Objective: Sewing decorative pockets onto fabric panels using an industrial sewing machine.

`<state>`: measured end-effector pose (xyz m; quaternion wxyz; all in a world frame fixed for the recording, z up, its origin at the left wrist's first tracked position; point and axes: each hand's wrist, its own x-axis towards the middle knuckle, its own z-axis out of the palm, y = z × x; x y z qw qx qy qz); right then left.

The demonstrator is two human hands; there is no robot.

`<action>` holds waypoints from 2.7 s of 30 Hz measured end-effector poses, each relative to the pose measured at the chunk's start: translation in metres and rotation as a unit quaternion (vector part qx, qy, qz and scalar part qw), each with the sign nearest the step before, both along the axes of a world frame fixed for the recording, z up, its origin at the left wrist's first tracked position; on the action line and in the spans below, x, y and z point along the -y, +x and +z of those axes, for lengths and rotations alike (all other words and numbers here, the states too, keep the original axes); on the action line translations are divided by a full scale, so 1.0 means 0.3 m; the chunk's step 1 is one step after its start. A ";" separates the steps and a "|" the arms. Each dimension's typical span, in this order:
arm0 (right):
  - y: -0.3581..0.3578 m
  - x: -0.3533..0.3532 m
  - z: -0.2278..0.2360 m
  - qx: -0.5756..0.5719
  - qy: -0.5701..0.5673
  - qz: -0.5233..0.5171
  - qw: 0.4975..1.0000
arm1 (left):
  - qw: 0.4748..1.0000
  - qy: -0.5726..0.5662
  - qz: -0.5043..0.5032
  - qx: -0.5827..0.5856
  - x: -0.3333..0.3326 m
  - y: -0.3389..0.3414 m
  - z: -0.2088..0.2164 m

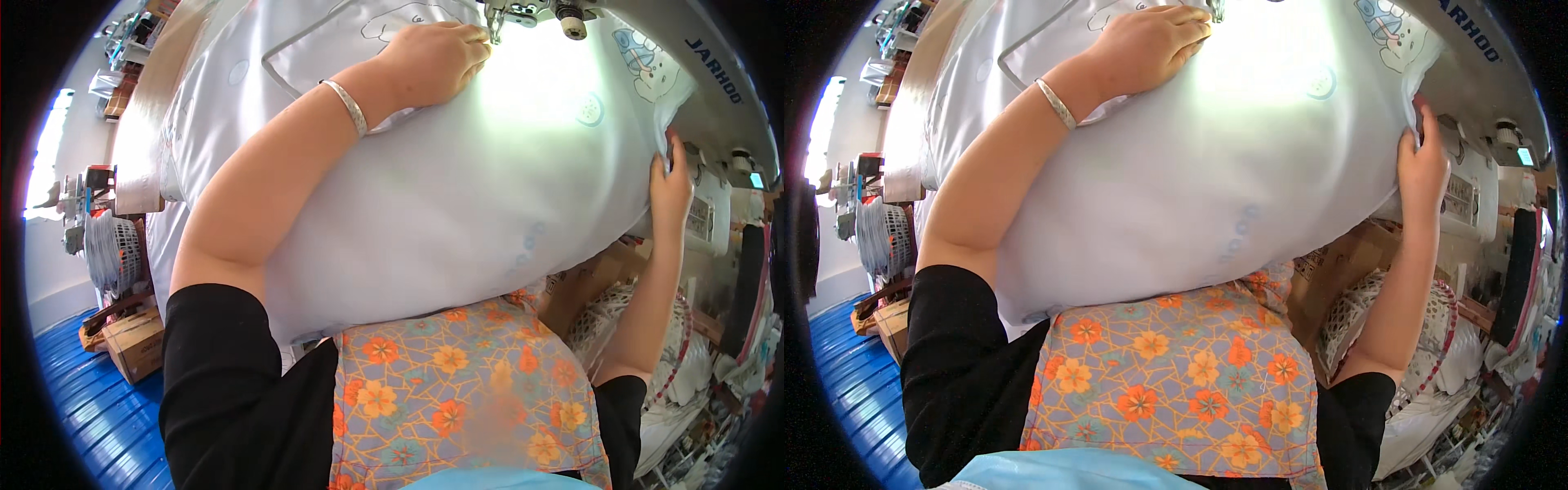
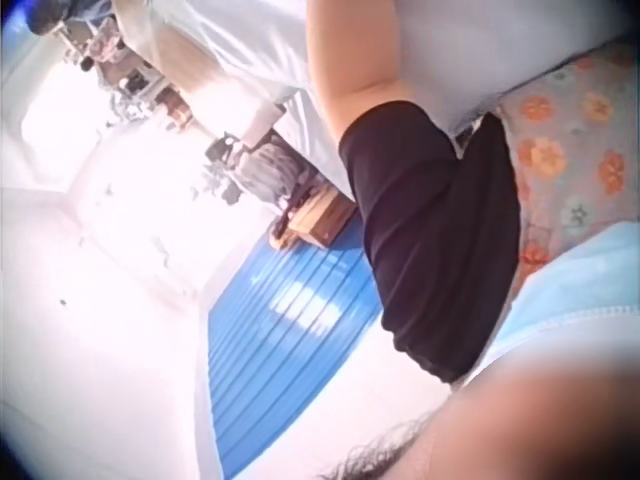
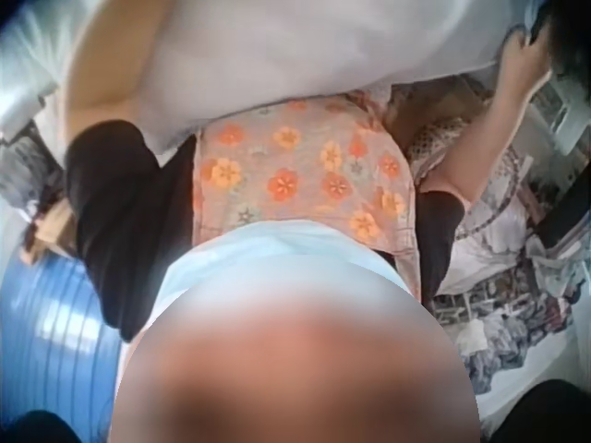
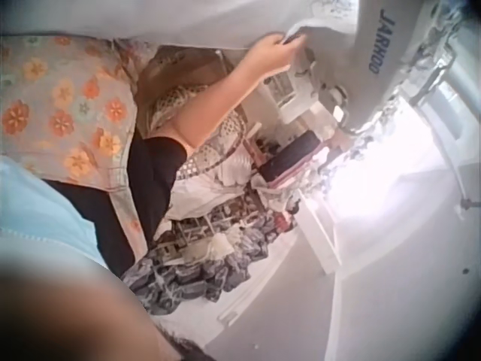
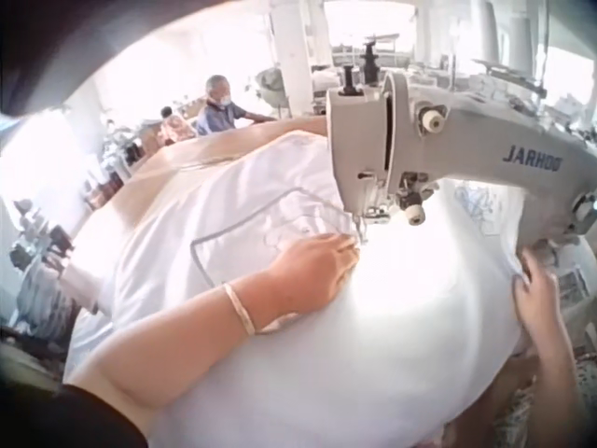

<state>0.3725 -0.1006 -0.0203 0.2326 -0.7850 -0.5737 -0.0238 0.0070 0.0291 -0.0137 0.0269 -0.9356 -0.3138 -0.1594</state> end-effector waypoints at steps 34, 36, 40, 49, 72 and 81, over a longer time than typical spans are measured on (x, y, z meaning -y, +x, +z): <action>-0.074 0.397 -0.013 -0.417 -0.020 -0.012 0.909 | 0.998 0.007 0.052 0.017 0.056 0.014 0.015; -0.055 0.365 -0.004 -0.400 -0.016 -0.009 0.916 | 0.999 -0.017 0.048 0.011 0.059 0.015 0.024; 0.024 0.288 -0.014 -0.354 -0.040 -0.024 0.934 | 0.999 -0.008 0.038 0.038 0.060 0.016 0.004; 0.010 0.365 -0.004 -0.330 -0.038 0.025 0.943 | 0.995 0.032 0.021 0.092 0.089 0.005 -0.041; -0.305 0.707 -0.471 -0.914 0.054 -0.116 0.385 | 0.998 0.013 -0.007 0.067 0.147 0.023 0.004; -0.391 0.615 -0.223 -0.765 0.105 -0.107 0.626 | 0.995 0.042 -0.004 0.087 0.127 0.009 -0.024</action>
